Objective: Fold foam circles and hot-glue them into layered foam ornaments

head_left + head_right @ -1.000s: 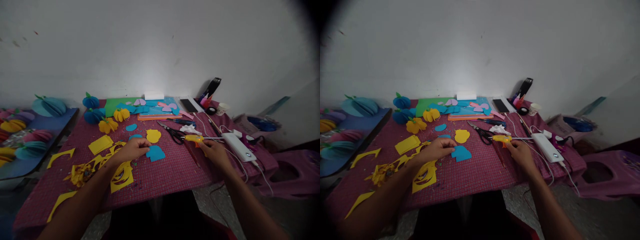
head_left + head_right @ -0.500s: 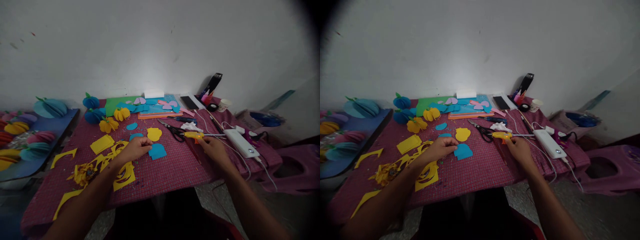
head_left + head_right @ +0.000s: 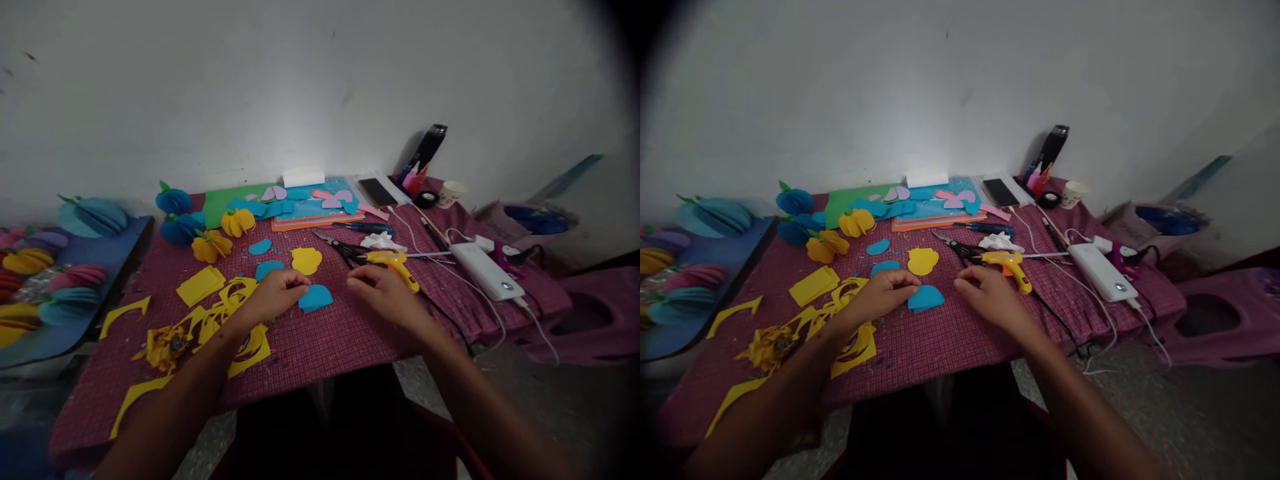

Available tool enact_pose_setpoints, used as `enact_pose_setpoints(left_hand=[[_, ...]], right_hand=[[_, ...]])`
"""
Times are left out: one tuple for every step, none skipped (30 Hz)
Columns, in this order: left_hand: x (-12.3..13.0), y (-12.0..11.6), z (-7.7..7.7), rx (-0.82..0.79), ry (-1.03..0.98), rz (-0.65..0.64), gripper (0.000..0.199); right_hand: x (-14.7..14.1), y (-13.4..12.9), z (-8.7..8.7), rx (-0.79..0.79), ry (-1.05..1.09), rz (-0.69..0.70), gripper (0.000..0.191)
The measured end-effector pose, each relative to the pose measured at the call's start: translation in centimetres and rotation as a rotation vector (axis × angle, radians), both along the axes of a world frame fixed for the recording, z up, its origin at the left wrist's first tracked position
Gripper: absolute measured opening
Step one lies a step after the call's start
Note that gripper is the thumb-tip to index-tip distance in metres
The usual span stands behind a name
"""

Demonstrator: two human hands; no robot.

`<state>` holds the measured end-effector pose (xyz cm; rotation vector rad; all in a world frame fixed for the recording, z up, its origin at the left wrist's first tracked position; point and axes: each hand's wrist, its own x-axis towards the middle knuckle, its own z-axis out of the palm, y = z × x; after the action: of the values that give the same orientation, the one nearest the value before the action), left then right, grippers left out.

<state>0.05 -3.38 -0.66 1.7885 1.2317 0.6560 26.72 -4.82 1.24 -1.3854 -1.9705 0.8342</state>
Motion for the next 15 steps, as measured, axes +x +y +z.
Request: enact_pose_setpoints(left_hand=[[0.1,0.0,0.1,0.005,0.002,0.008,0.021],[0.2,0.0,0.1,0.013,0.002,0.015,0.020],[0.3,0.0,0.2,0.019,0.000,0.021,0.020],[0.3,0.0,0.3,0.021,-0.004,0.028,0.020],[0.4,-0.1,0.4,0.020,-0.008,0.035,0.020],[0.4,-0.1,0.4,0.017,-0.012,0.041,0.021],[0.5,-0.2,0.5,0.013,-0.013,0.045,0.021],[0.5,-0.2,0.5,0.008,-0.011,0.049,0.021],[0.5,-0.3,0.6,0.003,-0.010,0.052,0.021],[0.6,-0.3,0.6,-0.003,-0.010,0.055,0.021],[0.6,-0.4,0.6,-0.009,-0.012,0.057,0.020],[0.6,-0.4,0.6,-0.014,-0.014,0.059,0.020],[0.7,-0.4,0.6,-0.018,-0.017,0.058,0.019],[0.7,-0.4,0.6,-0.021,-0.022,0.054,0.019],[0.7,-0.4,0.6,-0.026,-0.030,0.046,0.019]], right_hand=[[-1.0,0.3,0.1,-0.050,0.044,0.043,0.023],[-1.8,0.7,0.1,-0.104,0.065,0.082,0.023],[-2.4,1.2,0.1,-0.148,0.072,0.116,0.023],[-2.8,1.6,0.0,-0.187,0.070,0.144,0.022],[-3.0,2.0,0.0,-0.218,0.062,0.168,0.020],[-3.1,2.4,-0.1,-0.237,0.055,0.185,0.017],[-3.1,2.6,-0.3,-0.251,0.051,0.197,0.016],[-3.0,2.9,-0.4,-0.264,0.053,0.206,0.016],[-2.9,3.0,-0.5,-0.276,0.059,0.216,0.016],[-2.8,3.1,-0.7,-0.289,0.068,0.228,0.017],[-2.8,3.1,-0.9,-0.300,0.078,0.240,0.017],[-2.7,3.1,-1.0,-0.307,0.088,0.249,0.018],[-2.7,3.1,-1.2,-0.311,0.096,0.257,0.018],[-2.6,3.1,-1.3,-0.309,0.100,0.263,0.018],[-2.6,3.1,-1.4,-0.306,0.101,0.269,0.019]])
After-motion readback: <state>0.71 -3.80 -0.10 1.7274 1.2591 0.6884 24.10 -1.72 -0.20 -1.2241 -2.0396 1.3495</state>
